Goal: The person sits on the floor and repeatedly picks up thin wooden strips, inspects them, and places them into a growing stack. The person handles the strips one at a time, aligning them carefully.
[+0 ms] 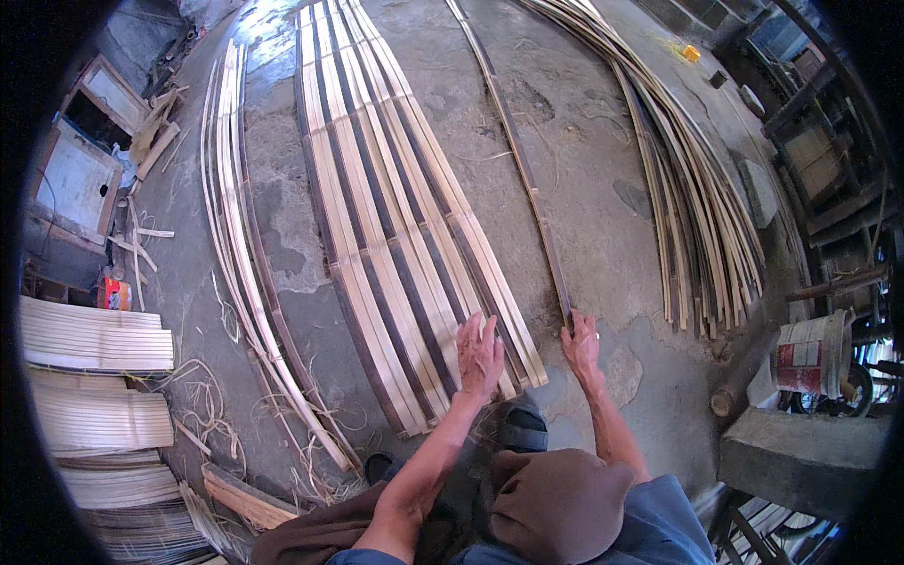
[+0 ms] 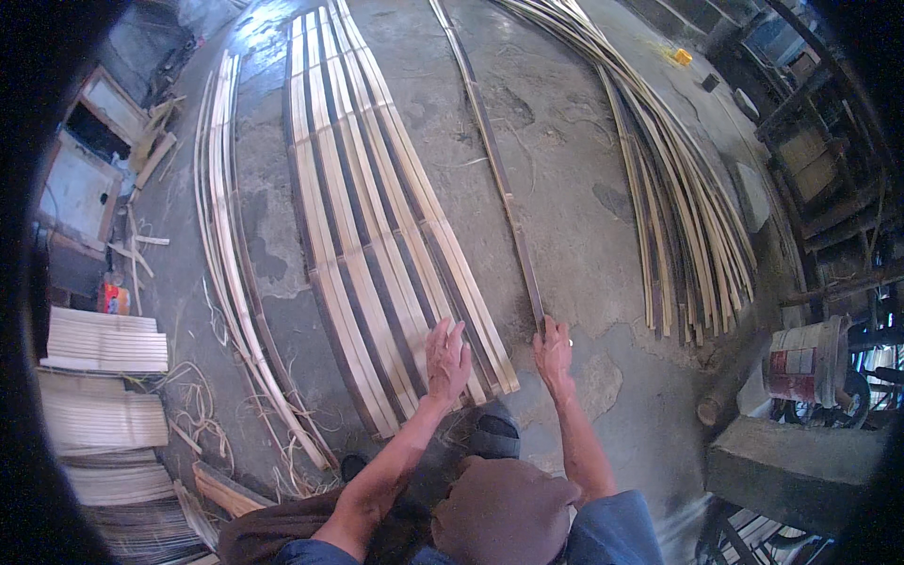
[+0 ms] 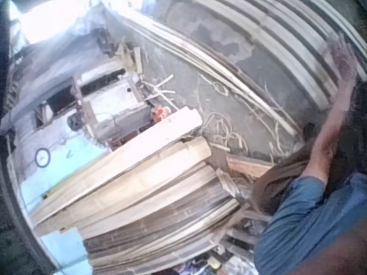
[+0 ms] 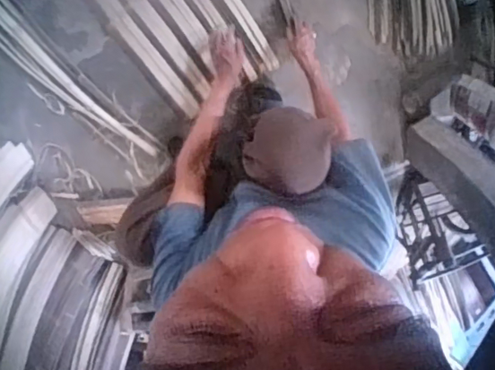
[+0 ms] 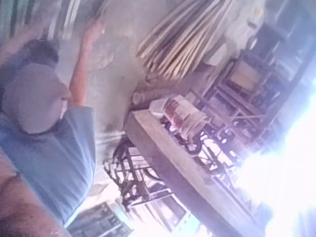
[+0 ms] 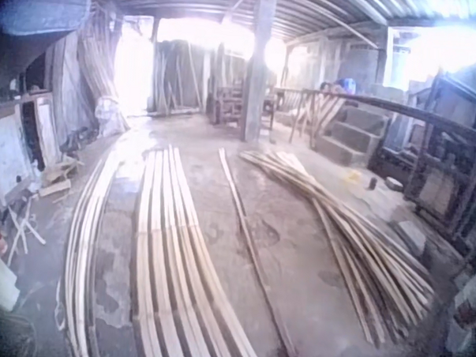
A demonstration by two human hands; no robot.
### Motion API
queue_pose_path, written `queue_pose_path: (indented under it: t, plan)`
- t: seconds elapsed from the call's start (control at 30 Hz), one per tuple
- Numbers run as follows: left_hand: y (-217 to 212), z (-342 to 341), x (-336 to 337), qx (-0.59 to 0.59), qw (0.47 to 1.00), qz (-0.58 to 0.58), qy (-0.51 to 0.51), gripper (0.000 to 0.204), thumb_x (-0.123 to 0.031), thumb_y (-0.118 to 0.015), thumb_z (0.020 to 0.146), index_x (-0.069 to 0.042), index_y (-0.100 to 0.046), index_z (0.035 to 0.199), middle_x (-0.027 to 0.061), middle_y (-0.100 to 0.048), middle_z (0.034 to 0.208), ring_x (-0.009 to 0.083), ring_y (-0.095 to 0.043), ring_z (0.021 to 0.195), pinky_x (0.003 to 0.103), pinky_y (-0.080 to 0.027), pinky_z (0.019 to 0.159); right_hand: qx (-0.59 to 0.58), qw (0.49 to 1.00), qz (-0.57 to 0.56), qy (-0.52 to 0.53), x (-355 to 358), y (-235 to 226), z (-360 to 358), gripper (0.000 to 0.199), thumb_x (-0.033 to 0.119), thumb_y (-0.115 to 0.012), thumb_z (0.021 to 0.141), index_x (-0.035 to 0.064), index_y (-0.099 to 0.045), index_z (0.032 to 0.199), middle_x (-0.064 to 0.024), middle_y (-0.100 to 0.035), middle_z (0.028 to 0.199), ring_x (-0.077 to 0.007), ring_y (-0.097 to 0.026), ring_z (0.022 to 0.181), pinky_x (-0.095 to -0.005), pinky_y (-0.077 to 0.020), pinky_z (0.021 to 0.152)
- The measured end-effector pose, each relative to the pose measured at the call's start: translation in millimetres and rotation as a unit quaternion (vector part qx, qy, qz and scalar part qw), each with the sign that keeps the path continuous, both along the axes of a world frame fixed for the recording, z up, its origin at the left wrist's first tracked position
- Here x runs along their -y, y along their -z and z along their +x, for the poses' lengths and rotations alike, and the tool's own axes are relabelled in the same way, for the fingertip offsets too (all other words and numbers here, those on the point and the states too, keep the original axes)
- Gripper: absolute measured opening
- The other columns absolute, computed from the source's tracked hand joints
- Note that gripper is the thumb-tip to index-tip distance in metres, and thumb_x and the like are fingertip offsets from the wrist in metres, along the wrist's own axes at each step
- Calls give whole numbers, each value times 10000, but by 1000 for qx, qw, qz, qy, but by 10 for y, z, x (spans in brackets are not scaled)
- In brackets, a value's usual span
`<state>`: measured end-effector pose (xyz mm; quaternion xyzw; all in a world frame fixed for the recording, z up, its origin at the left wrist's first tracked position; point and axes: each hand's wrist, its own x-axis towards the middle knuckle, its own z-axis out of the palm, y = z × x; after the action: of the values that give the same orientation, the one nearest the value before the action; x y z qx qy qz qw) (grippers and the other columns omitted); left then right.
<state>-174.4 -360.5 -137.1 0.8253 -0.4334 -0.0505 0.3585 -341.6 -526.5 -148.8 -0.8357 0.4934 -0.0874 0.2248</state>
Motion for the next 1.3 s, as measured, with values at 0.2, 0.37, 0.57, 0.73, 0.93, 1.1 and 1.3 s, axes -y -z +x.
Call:
queue_pose_path:
  t: [0.2, 0.37, 0.57, 0.73, 0.93, 1.1, 1.3]
  plan:
    - [-119, -53, 468, -398, 915, -53, -38, 428, -241, -644, 920, 14, -530, 1245, 208, -615, 1123, 328, -598, 1078, 421, -483, 912, 37, 998, -28, -40, -507, -606, 51, 450, 118, -672, 835, 41, -526, 1253, -211, -562, 985, -384, -594, 901, -460, -497, 760]
    - [-476, -196, 723, -676, 726, -103, -70, 361, -354, -679, 920, -41, -547, 1041, 59, -584, 755, 142, -572, 596, 290, -470, 512, 54, 985, 157, -55, -991, -1110, 157, 459, 286, -686, 874, 78, -548, 1260, -203, -581, 1076, -387, -592, 993, -478, -484, 833]
    - [-555, 177, 243, -726, 675, -89, -100, 202, -274, -645, 954, -105, -534, 955, -9, -507, 649, 69, -443, 452, 227, -378, 397, 226, 931, 275, -76, -361, -903, 585, 364, 341, -608, 938, -9, -668, 1016, -197, -664, 886, -287, -644, 809, -392, -499, 753]
    - [-591, 39, 31, -756, 648, -59, -78, 201, -277, -658, 946, -118, -542, 989, -8, -513, 639, 86, -455, 442, 226, -388, 402, 305, 878, 370, 2, 333, -364, 1326, 424, 412, -567, 970, 4, -681, 936, -22, -601, 744, -152, -537, 664, -321, -455, 643]
    - [-577, -20, -189, -749, 653, -74, -85, 282, -331, -658, 943, -104, -558, 1076, 12, -572, 658, 106, -524, 461, 250, -434, 420, 392, 739, 547, 4, 139, -140, 1729, 230, 320, -700, 913, 94, -680, 876, 54, -540, 715, -63, -449, 617, -235, -374, 564]
    - [-577, -19, -228, -735, 665, -94, -96, 286, -327, -621, 964, -87, -552, 1105, 29, -582, 674, 123, -576, 503, 263, -480, 444, 398, 766, 500, 65, 33, -63, 1791, 210, 270, -695, 909, 64, -678, 870, 14, -592, 743, -83, -495, 626, -241, -427, 595]
    - [-529, 12, -192, -659, 735, -72, -141, 269, -301, -584, 983, -51, -571, 1079, 47, -585, 694, 130, -592, 532, 272, -500, 461, 383, 862, 305, 134, 113, 61, 1753, 266, 310, -626, 925, 50, -672, 956, -6, -607, 840, -105, -519, 739, -287, -468, 691]
